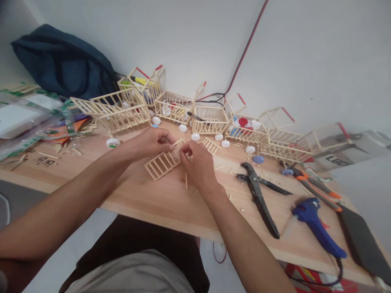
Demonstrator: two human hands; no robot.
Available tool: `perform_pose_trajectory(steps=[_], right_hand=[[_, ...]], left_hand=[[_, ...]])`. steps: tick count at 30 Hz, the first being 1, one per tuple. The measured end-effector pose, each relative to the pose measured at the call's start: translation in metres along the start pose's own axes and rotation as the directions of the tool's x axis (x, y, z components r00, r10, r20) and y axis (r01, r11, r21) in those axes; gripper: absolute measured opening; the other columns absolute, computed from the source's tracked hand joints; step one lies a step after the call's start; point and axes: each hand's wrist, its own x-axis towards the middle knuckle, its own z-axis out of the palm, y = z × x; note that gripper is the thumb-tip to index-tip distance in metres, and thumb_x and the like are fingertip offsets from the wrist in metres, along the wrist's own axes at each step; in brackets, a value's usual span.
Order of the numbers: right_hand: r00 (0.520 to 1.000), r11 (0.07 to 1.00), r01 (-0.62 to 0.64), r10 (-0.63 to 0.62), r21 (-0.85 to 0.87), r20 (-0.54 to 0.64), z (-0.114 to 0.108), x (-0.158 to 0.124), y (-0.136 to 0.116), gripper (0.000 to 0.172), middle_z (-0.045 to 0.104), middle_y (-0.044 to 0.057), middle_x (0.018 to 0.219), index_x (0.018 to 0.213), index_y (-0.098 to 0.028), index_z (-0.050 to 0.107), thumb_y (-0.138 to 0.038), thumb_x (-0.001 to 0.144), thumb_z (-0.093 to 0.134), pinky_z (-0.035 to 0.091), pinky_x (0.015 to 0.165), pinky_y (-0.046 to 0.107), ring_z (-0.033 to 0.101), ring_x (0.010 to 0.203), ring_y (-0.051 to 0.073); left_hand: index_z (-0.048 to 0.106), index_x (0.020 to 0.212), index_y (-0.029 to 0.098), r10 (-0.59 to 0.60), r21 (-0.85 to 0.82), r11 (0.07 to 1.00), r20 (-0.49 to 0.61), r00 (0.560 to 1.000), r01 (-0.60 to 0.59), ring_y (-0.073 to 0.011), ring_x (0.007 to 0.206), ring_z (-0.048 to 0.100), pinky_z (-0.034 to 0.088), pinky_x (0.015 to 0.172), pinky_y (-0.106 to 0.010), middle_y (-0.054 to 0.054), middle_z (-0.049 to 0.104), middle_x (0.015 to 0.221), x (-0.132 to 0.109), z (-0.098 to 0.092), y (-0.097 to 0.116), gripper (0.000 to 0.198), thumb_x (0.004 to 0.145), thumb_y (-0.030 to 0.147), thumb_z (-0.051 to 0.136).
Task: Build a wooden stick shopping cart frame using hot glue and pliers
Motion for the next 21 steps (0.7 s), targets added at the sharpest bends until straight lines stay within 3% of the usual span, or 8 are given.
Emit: perform_pose_trajectory(steps=[7, 21], right_hand=[[0.999, 0.994, 0.036, -0.039, -0.105, -0.019, 0.003, -0.001, -0.002, 0.004, 0.065, 0.003, 0.081, 0.083, -0.021, 0.059, -0.019, 0.084, 0.055, 0.039, 0.070, 0.031, 0.056, 0.079, 0.019], [0.999, 0.961, 0.027, -0.036, -0.275, -0.027, 0.004, -0.001, -0.010, 0.007, 0.064, 0.004, 0.078, 0.080, -0.022, 0.057, -0.020, 0.086, 0.054, 0.036, 0.069, 0.033, 0.054, 0.078, 0.021]], left_hand=[[0.063, 0.071, 0.015, -0.040, -0.047, 0.998, -0.018, 0.999, 0.039, -0.0125, 0.065, 0.062, 0.045, 0.059, -0.023, 0.000, 0.066, 0.067, -0.003, 0.003, 0.008, 0.005, 0.069, 0.012, 0.066], [0.060, 0.068, 0.014, -0.010, -0.036, 0.999, -0.115, 0.993, 0.006, -0.0106, 0.061, 0.058, 0.042, 0.056, -0.022, 0.000, 0.064, 0.065, -0.007, 0.006, 0.012, 0.009, 0.067, 0.010, 0.068]])
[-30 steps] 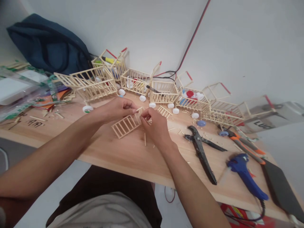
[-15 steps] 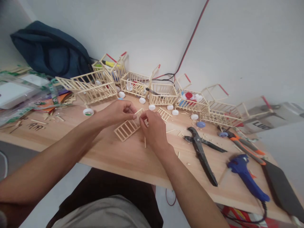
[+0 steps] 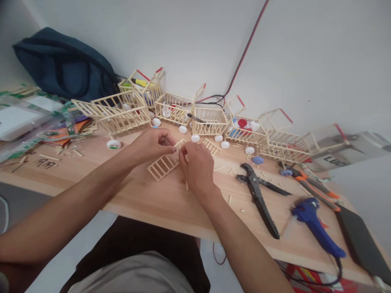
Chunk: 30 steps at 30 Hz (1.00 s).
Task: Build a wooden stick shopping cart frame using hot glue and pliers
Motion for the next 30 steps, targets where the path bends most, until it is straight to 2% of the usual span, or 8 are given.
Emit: perform_pose_trajectory(steps=[10, 22, 30], right_hand=[[1.000, 0.999, -0.001, 0.001, -0.047, 0.006, -0.002, 0.002, -0.003, 0.011, 0.064, 0.005, 0.076, 0.076, -0.022, 0.055, -0.018, 0.086, 0.051, 0.034, 0.068, 0.033, 0.053, 0.076, 0.021], [0.999, 0.997, -0.039, 0.041, -0.072, 0.025, -0.001, 0.005, -0.004, 0.012, 0.064, 0.006, 0.075, 0.076, -0.021, 0.054, -0.016, 0.086, 0.049, 0.034, 0.068, 0.034, 0.053, 0.075, 0.021], [0.999, 0.996, -0.034, 0.036, -0.085, 0.022, -0.001, 0.004, -0.003, 0.012, 0.065, 0.006, 0.077, 0.076, -0.020, 0.054, -0.017, 0.087, 0.050, 0.033, 0.069, 0.034, 0.054, 0.075, 0.021]], left_hand=[[0.062, 0.070, 0.014, 0.062, 0.102, 0.993, -0.095, 0.994, -0.052, -0.0108, 0.059, 0.056, 0.039, 0.055, -0.022, 0.001, 0.062, 0.063, -0.002, 0.007, -0.004, 0.005, 0.067, 0.012, 0.064], [0.063, 0.068, 0.015, 0.087, 0.140, 0.988, -0.171, 0.981, -0.064, -0.0125, 0.061, 0.058, 0.041, 0.057, -0.024, -0.002, 0.066, 0.067, -0.001, 0.015, -0.006, 0.003, 0.065, 0.015, 0.064], [0.062, 0.068, 0.015, 0.023, 0.161, 0.987, -0.163, 0.986, 0.003, -0.0114, 0.058, 0.054, 0.039, 0.054, -0.022, 0.000, 0.063, 0.062, 0.002, 0.017, -0.006, 0.006, 0.065, 0.018, 0.067]])
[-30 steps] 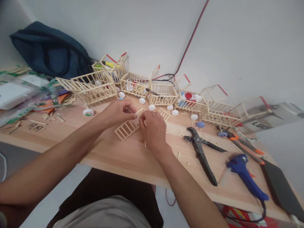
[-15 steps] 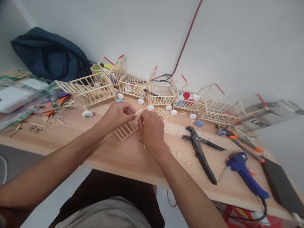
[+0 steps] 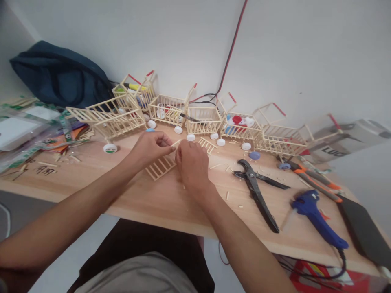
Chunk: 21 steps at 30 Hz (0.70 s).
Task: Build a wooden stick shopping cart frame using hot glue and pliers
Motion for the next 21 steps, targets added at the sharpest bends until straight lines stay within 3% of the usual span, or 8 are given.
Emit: perform_pose_trajectory(steps=[21], right_hand=[[0.996, 0.997, -0.033, 0.038, -0.070, 0.079, -0.0045, 0.0033, -0.0017, 0.010, 0.067, 0.007, 0.085, 0.083, -0.016, 0.059, -0.017, 0.088, 0.050, 0.031, 0.073, 0.033, 0.055, 0.082, 0.021]], left_hand=[[0.062, 0.068, 0.014, 0.028, 0.054, 0.998, -0.057, 0.998, -0.025, -0.0126, 0.062, 0.057, 0.038, 0.055, -0.022, -0.002, 0.066, 0.068, 0.0015, 0.0089, 0.0020, 0.003, 0.067, 0.016, 0.065]])
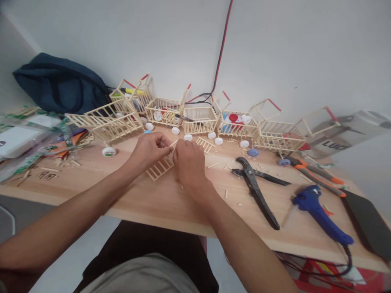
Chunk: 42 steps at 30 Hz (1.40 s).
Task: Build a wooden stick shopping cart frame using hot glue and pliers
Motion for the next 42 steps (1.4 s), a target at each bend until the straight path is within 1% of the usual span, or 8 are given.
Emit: perform_pose_trajectory(steps=[4, 12, 18, 21, 25, 29, 36, 42], right_hand=[[1.000, 1.000, -0.005, 0.005, 0.001, -0.006, 0.000, 0.000, 0.001, 0.012, 0.067, 0.007, 0.085, 0.082, -0.017, 0.059, -0.016, 0.088, 0.049, 0.029, 0.073, 0.032, 0.054, 0.081, 0.021], [1.000, 1.000, -0.016, 0.016, -0.003, 0.002, 0.001, 0.001, 0.000, 0.012, 0.066, 0.007, 0.084, 0.082, -0.016, 0.059, -0.014, 0.087, 0.048, 0.029, 0.072, 0.033, 0.053, 0.080, 0.021], [1.000, 1.000, -0.024, 0.024, 0.005, 0.007, 0.000, 0.001, 0.001, 0.014, 0.065, 0.007, 0.083, 0.082, -0.016, 0.060, -0.012, 0.086, 0.047, 0.029, 0.072, 0.033, 0.053, 0.080, 0.021], [1.000, 1.000, -0.026, 0.026, 0.015, 0.017, -0.001, 0.001, 0.002, 0.013, 0.066, 0.007, 0.084, 0.082, -0.016, 0.059, -0.012, 0.085, 0.047, 0.030, 0.072, 0.033, 0.053, 0.080, 0.021], [0.998, 0.999, -0.033, 0.033, -0.001, 0.052, -0.004, 0.002, 0.001, 0.012, 0.066, 0.008, 0.085, 0.083, -0.016, 0.060, -0.012, 0.084, 0.048, 0.030, 0.072, 0.033, 0.054, 0.080, 0.021], [0.998, 0.999, -0.033, 0.033, -0.009, 0.061, -0.006, 0.003, 0.000, 0.012, 0.066, 0.008, 0.084, 0.082, -0.016, 0.059, -0.012, 0.084, 0.048, 0.030, 0.071, 0.032, 0.053, 0.079, 0.021], [0.996, 0.998, -0.055, 0.055, -0.005, 0.067, -0.009, 0.005, 0.000, 0.013, 0.066, 0.008, 0.083, 0.081, -0.016, 0.061, -0.011, 0.082, 0.049, 0.031, 0.070, 0.032, 0.054, 0.077, 0.020], [0.991, 0.996, -0.079, 0.083, -0.038, 0.108, -0.011, 0.007, -0.002, 0.014, 0.067, 0.009, 0.085, 0.085, -0.016, 0.062, -0.011, 0.083, 0.048, 0.032, 0.070, 0.033, 0.056, 0.080, 0.021]], left_hand=[[0.062, 0.067, 0.014, -0.013, 0.015, 1.000, 0.025, 1.000, 0.013, -0.0123, 0.061, 0.056, 0.037, 0.054, -0.022, -0.002, 0.066, 0.067, 0.003, -0.001, -0.001, 0.007, 0.068, 0.019, 0.067], [0.061, 0.066, 0.014, -0.019, 0.017, 1.000, 0.002, 1.000, 0.019, -0.0123, 0.061, 0.055, 0.037, 0.054, -0.022, -0.003, 0.066, 0.067, 0.003, 0.002, 0.002, 0.006, 0.067, 0.017, 0.066], [0.060, 0.066, 0.014, 0.016, 0.024, 1.000, -0.002, 1.000, -0.016, -0.0113, 0.059, 0.054, 0.035, 0.053, -0.022, -0.002, 0.064, 0.066, 0.003, 0.003, 0.002, 0.006, 0.068, 0.017, 0.065], [0.062, 0.070, 0.014, 0.033, 0.004, 0.999, 0.051, 0.998, -0.033, -0.0106, 0.057, 0.053, 0.036, 0.053, -0.022, 0.000, 0.063, 0.064, 0.004, 0.000, 0.000, 0.006, 0.068, 0.017, 0.066], [0.064, 0.073, 0.013, -0.020, -0.018, 1.000, 0.153, 0.988, 0.023, -0.0100, 0.056, 0.052, 0.037, 0.053, -0.021, 0.002, 0.061, 0.061, 0.006, -0.005, 0.001, 0.010, 0.065, 0.012, 0.068], [0.064, 0.073, 0.013, -0.018, -0.039, 0.999, 0.121, 0.993, 0.023, -0.0090, 0.055, 0.050, 0.037, 0.053, -0.021, 0.002, 0.060, 0.061, 0.006, -0.005, 0.001, 0.010, 0.064, 0.009, 0.068], [0.063, 0.071, 0.013, 0.047, -0.052, 0.998, 0.068, 0.997, -0.044, -0.0088, 0.057, 0.051, 0.038, 0.054, -0.022, 0.001, 0.061, 0.064, 0.004, -0.001, 0.000, 0.009, 0.065, 0.008, 0.066], [0.061, 0.072, 0.013, 0.022, -0.104, 0.995, 0.125, 0.992, -0.009, -0.0090, 0.057, 0.052, 0.039, 0.054, -0.021, 0.002, 0.060, 0.063, 0.006, 0.000, -0.001, 0.012, 0.064, 0.006, 0.065]])
